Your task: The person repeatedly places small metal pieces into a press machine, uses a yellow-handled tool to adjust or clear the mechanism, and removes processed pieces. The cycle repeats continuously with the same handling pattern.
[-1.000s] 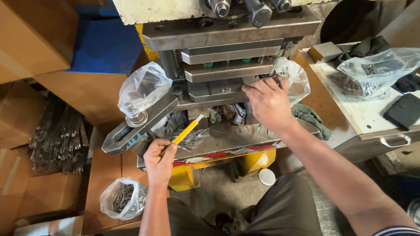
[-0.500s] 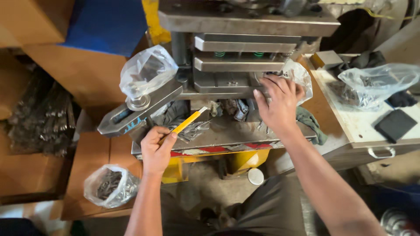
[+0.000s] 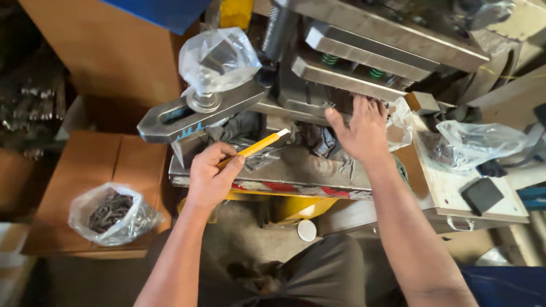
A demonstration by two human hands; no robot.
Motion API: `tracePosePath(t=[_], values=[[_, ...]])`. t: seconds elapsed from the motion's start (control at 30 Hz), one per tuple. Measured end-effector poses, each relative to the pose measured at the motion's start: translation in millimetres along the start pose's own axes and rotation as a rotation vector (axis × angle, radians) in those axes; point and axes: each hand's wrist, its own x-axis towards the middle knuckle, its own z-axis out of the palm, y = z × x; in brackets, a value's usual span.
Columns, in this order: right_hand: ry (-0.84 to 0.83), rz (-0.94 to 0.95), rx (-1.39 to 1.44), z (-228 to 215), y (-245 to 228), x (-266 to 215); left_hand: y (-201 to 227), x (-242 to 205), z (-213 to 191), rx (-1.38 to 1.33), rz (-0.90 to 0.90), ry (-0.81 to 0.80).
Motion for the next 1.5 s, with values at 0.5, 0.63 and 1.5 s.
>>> tracePosePath(t=[0.5,0.63,1.5], values=[[-0.124,0.103,-0.126,14,4,12,13,0,-1,-0.096,0.028,-0.048],[-0.095,-0.095,-0.15,12,2,31,16,6,-3,-0.035,0.036,-0.044],[0.002,-0.041,0.192,-11,33,-167,-9,0,-10,-0.062,0.038,-0.018]])
